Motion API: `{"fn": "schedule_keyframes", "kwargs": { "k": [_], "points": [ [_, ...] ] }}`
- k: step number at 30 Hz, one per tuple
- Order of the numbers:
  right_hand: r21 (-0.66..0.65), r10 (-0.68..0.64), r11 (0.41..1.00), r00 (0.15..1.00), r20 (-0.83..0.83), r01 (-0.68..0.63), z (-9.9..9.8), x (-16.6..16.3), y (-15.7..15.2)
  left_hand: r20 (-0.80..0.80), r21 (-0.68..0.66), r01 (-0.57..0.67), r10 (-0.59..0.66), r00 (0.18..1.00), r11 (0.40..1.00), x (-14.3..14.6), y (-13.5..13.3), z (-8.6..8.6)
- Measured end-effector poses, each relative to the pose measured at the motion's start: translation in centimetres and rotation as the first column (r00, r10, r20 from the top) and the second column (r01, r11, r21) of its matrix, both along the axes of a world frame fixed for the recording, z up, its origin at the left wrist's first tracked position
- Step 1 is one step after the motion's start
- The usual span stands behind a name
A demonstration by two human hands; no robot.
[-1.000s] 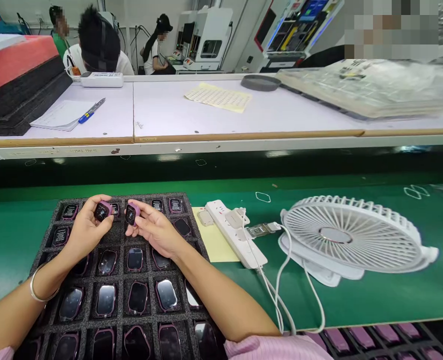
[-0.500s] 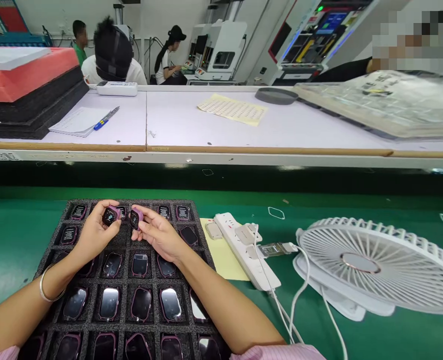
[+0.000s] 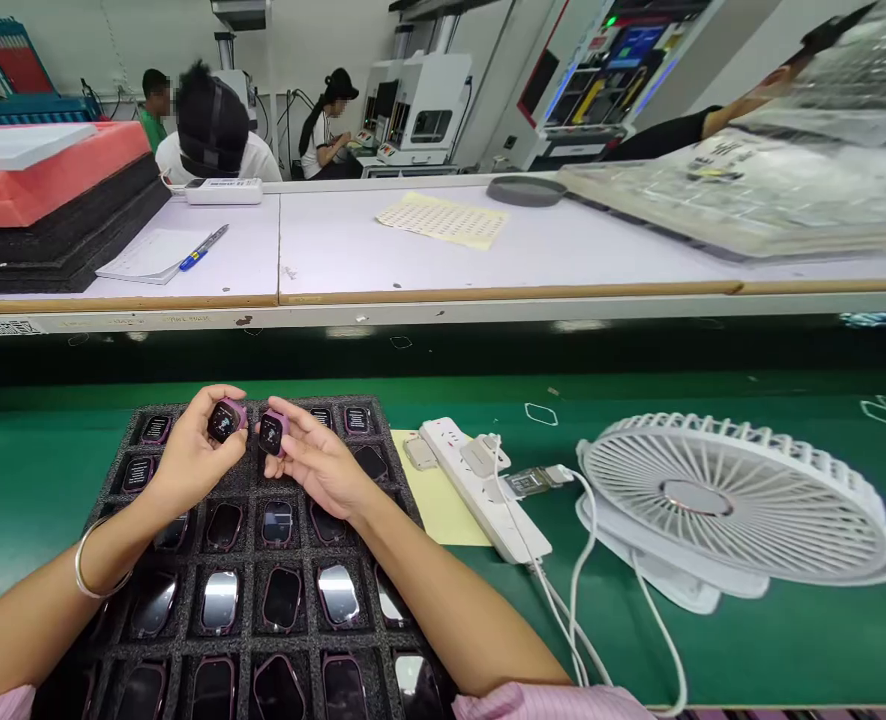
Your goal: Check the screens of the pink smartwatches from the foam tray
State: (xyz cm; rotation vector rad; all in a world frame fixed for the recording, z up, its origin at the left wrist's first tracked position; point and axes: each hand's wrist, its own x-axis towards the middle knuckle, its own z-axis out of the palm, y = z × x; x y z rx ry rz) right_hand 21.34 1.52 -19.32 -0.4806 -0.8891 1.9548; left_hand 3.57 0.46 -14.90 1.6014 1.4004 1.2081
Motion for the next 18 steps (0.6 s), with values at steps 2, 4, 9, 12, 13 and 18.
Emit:
{"fn": "schedule_keyframes", "kwargs": {
  "k": [2, 4, 9, 12, 13, 18],
  "points": [
    [0.024, 0.001, 1.000, 1.000, -0.016, -0.001, 0.0, 0.0, 0.0, 0.011, 0.003, -0.011, 0.011, 1.000, 1.000, 0.0, -0.2, -0.6],
    [0.032, 0.007, 0.999, 1.000, -0.013, -0.006, -0.1, -0.1, 0.0, 0.028, 0.001, -0.004, 0.004, 1.000, 1.000, -0.1, -0.4, -1.6],
    [0.000, 0.025, 1.000, 1.000, 0.012, -0.025, -0.2, -0.2, -0.1, 0.029, -0.031, -0.033, 0.034, 0.999, 0.999, -0.2, -0.6, -3.1],
    [-0.040, 0.026, 0.999, 1.000, 0.006, -0.026, -0.2, -0.2, 0.0, 0.032, -0.032, -0.064, 0.066, 0.997, 0.997, 0.1, -0.4, -2.9],
    [-0.051, 0.026, 0.998, 1.000, 0.006, -0.026, -0.2, -0.2, 0.0, 0.033, -0.030, -0.072, 0.073, 0.997, 0.997, 0.2, -0.3, -2.8],
    [-0.075, 0.016, 0.997, 1.000, 0.005, -0.016, -0.5, 0.0, 0.3, 0.015, -0.034, -0.053, 0.053, 0.998, 0.998, 0.6, -0.2, -2.7]
  ]
}}
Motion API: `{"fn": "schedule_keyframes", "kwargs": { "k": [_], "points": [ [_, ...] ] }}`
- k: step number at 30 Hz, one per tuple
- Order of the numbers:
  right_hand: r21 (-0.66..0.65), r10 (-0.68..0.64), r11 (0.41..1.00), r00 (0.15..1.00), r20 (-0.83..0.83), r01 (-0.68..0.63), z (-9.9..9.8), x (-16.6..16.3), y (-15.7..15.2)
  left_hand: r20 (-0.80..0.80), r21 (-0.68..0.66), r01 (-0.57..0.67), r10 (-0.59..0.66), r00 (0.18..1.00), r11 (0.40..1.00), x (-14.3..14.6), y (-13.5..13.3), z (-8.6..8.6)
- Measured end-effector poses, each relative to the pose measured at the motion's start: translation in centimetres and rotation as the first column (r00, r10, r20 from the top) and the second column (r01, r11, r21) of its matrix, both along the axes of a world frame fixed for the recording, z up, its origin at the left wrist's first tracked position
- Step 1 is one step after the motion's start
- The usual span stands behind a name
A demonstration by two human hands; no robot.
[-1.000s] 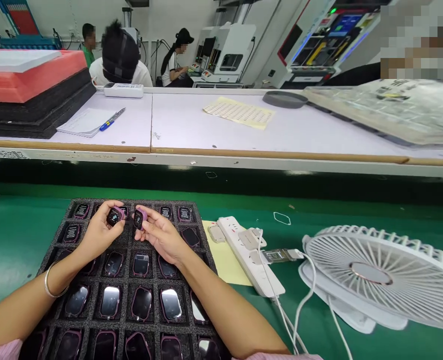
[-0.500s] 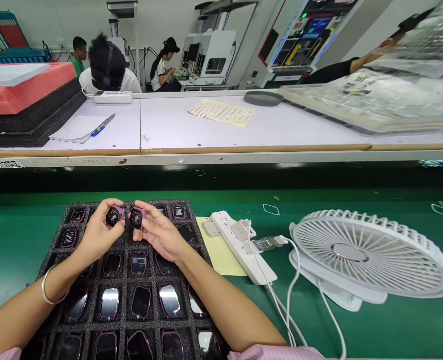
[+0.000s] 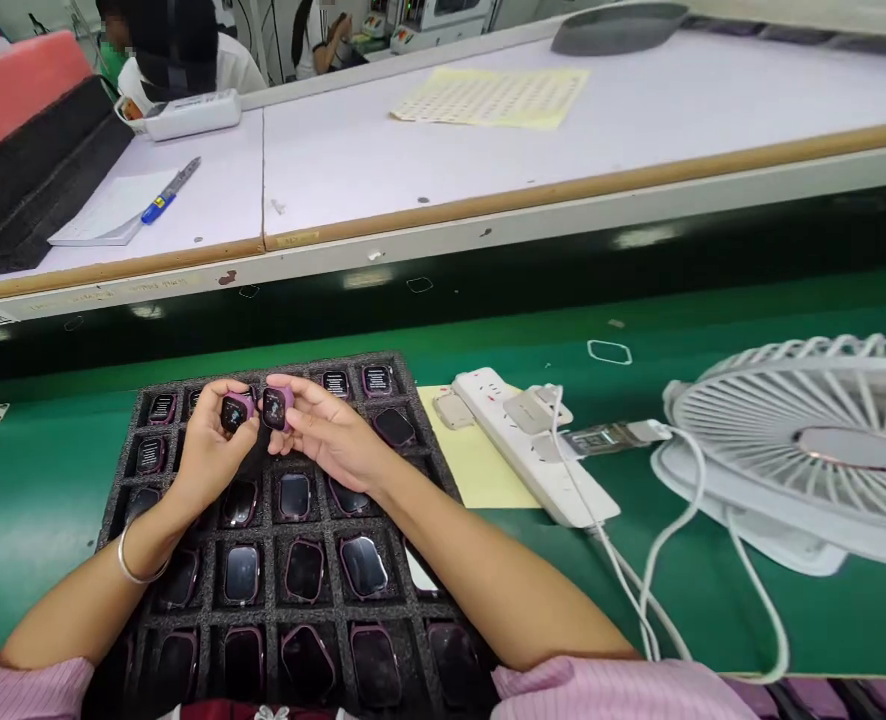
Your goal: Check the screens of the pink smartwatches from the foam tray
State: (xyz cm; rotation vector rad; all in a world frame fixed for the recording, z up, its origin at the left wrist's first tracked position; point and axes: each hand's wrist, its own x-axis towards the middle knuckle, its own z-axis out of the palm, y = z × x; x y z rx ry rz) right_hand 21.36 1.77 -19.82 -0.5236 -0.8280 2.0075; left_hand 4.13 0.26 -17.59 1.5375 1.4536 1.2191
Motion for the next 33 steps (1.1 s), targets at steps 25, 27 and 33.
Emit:
{"fn": "schedule_keyframes", "kwargs": {
  "k": [25, 27, 33],
  "points": [
    [0.021, 0.046, 0.999, 0.999, 0.026, -0.047, -0.7, -0.4, -0.4, -0.003, -0.045, 0.036, -0.036, 0.999, 0.998, -1.4, -0.5, -0.7],
    [-0.017, 0.041, 0.999, 0.997, 0.062, -0.040, -1.1, -0.5, -0.4, 0.066, -0.066, 0.032, -0.027, 0.997, 0.997, -1.2, -0.2, -0.9],
    [-0.193, 0.023, 0.981, 0.961, 0.275, 0.032, -2.0, -0.9, -0.5, 0.307, -0.214, 0.034, 0.034, 0.951, 0.976, -0.9, -0.1, -0.8]
  ]
}}
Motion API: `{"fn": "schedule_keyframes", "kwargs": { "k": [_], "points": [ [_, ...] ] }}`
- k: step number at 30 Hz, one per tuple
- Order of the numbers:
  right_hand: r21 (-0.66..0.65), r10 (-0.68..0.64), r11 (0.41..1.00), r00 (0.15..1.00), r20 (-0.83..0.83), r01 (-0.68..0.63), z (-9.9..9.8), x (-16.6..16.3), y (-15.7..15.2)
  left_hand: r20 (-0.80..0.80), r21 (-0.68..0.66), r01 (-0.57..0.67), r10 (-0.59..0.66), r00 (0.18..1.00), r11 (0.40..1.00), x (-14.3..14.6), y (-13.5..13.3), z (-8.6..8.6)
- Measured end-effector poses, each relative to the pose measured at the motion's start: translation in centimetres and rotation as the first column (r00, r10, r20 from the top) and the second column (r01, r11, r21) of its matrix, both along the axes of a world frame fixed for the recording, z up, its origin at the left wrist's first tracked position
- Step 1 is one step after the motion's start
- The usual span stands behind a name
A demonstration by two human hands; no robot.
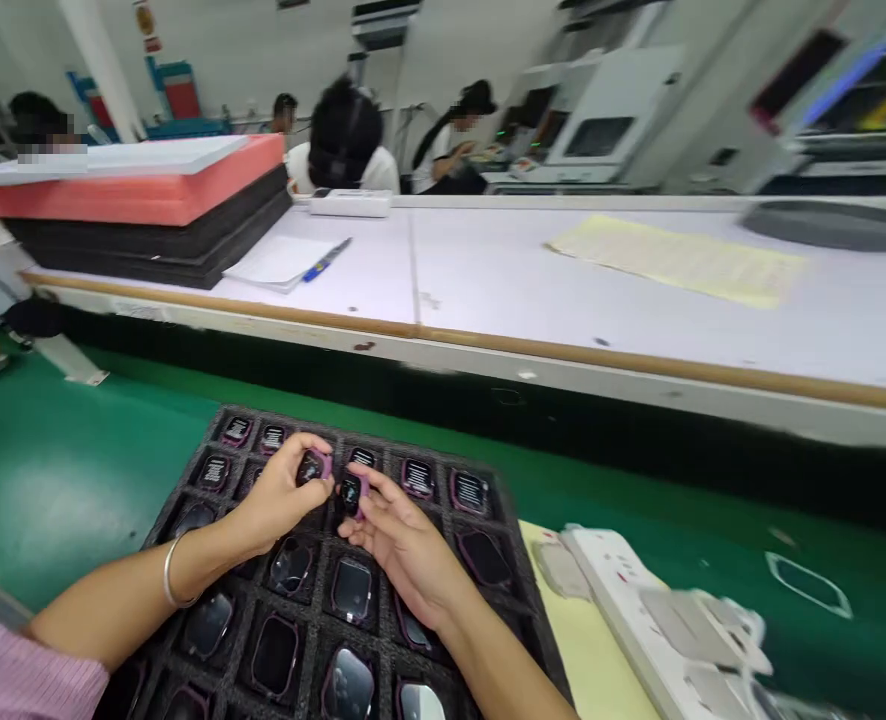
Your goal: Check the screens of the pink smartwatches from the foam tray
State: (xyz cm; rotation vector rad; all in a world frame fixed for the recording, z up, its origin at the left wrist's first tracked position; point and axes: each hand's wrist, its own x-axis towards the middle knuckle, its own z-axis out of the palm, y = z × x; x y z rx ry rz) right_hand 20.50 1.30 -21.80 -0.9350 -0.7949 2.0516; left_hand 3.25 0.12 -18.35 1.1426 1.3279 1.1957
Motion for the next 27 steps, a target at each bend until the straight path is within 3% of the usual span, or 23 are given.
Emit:
{"fn": "schedule_keyframes", "kwargs": {
  "k": [9, 27],
  "points": [
    [-0.007, 0.021, 1.000, 0.994, 0.111, -0.020, 0.25, -0.09, -0.33, 0.161, -0.109, 0.004, 0.014, 0.987, 0.994, 0.14, -0.47, -0.06],
    [-0.071, 0.012, 0.997, 0.997, 0.080, -0.006, 0.78, -0.32, -0.12, -0.007, -0.041, 0.075, -0.076, 0.997, 0.996, 0.00, -0.66, -0.86]
  ]
}}
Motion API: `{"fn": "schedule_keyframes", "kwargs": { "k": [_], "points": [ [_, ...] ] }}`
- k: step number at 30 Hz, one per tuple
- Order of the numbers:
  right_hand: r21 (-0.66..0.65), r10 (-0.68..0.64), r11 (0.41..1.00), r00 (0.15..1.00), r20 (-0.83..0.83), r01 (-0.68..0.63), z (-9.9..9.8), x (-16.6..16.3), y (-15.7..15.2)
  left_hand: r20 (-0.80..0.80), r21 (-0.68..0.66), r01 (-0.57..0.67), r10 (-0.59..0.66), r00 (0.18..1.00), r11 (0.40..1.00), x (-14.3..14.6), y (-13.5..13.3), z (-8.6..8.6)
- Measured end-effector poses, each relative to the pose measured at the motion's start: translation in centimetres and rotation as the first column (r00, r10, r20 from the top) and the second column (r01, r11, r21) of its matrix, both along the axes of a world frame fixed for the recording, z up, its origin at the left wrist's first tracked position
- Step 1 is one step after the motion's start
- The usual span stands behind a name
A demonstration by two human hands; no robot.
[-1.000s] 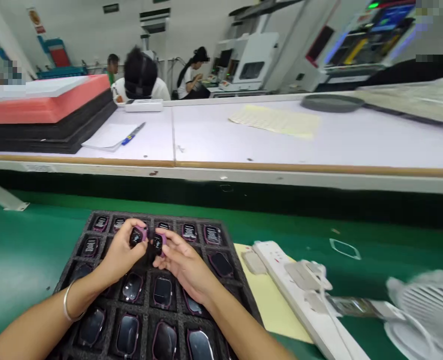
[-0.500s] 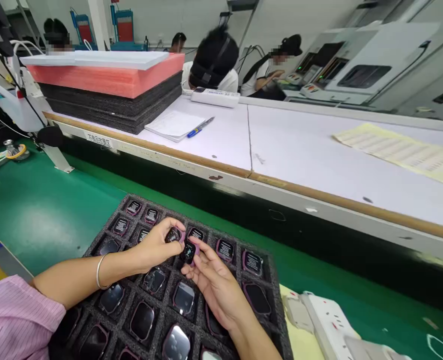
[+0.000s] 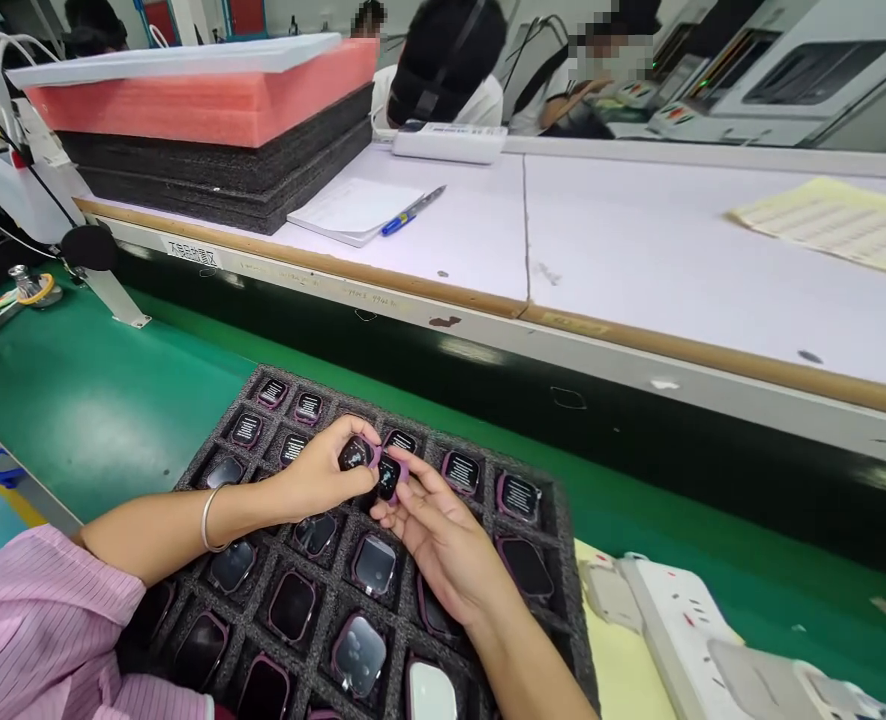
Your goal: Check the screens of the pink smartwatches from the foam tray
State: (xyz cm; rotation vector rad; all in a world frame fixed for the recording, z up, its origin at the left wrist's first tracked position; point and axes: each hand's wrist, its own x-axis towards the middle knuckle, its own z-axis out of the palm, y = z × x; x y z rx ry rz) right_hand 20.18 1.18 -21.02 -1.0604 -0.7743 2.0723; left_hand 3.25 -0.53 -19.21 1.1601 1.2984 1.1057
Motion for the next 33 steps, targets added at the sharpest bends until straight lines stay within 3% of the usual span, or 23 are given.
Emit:
{"fn": "schedule_keyframes", "kwargs": {
  "k": [15, 24, 33],
  "points": [
    [0.069, 0.037, 0.997, 0.998, -0.049, -0.034, -0.4, 0.2, 0.1, -0.031, 0.122, 0.080, -0.077, 0.997, 0.989, -0.2, 0.1, -0.5],
    [0.260, 0.052, 0.965, 0.968, -0.245, 0.014, 0.2, 0.3, 0.0, -0.132, 0.231, 0.032, -0.001, 0.991, 0.972, -0.7, 0.1, 0.9],
    [0.302, 0.110, 0.953, 0.947, -0.303, -0.015, -0.1, 0.4, 0.0, -0.251, 0.262, 0.021, 0.047, 0.967, 0.965, -0.8, 0.4, 0.7]
  ]
}}
